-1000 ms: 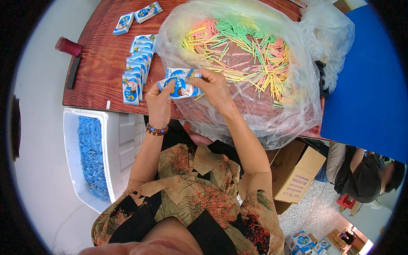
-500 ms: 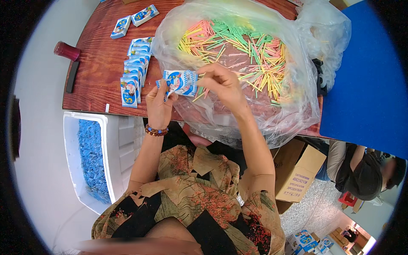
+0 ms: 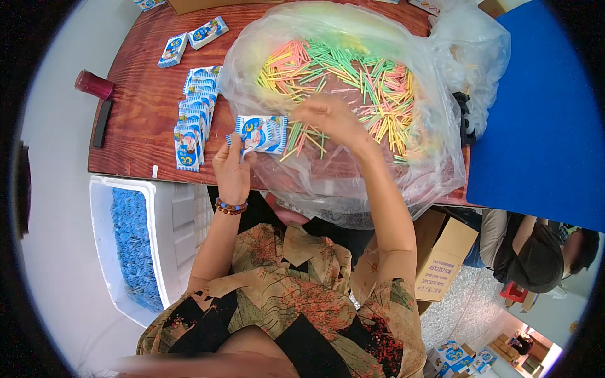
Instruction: Sorting and stacking small blue toy packets from a large plastic bag onto a table.
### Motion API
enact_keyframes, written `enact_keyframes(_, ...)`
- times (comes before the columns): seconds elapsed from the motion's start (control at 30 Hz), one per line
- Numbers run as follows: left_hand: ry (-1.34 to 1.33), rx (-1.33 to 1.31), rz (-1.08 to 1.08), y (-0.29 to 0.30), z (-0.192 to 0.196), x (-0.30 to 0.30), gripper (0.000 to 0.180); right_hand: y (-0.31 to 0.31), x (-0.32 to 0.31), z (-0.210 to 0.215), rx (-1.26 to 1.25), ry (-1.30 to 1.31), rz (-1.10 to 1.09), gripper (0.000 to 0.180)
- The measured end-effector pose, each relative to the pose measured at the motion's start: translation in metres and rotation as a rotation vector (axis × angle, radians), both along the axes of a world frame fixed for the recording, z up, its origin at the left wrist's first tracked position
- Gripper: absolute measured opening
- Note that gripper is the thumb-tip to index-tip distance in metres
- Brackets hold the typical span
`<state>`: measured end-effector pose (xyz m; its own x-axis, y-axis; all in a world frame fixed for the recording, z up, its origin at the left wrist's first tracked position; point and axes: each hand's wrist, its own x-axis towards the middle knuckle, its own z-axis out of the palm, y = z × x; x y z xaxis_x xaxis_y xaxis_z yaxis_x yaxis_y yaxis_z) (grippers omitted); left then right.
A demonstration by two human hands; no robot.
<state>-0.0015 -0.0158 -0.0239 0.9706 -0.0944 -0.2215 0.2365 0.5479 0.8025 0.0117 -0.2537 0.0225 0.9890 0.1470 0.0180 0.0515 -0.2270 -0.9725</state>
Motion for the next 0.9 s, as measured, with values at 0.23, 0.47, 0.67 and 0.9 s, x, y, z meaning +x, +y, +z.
enact_keyframes(0.23,0.020,-0.050,-0.008,0.007,0.004,-0.009,0.019,-0.005,0.098,-0.030,-0.872,-0.656,-0.246,0.019)
enact_keyframes(0.47,0.013,-0.081,0.029,0.019,0.005,-0.002,0.020,-0.005,0.142,-0.030,-0.925,-0.581,-0.211,0.017)
enact_keyframes(0.67,0.029,-0.084,0.053,0.019,0.009,0.000,0.021,0.015,0.157,-0.011,-1.295,-0.562,-0.003,0.016)
enact_keyframes(0.9,0.029,-0.069,0.027,0.020,0.009,0.001,0.021,0.012,0.180,-0.051,-1.512,-0.636,0.000,0.019)
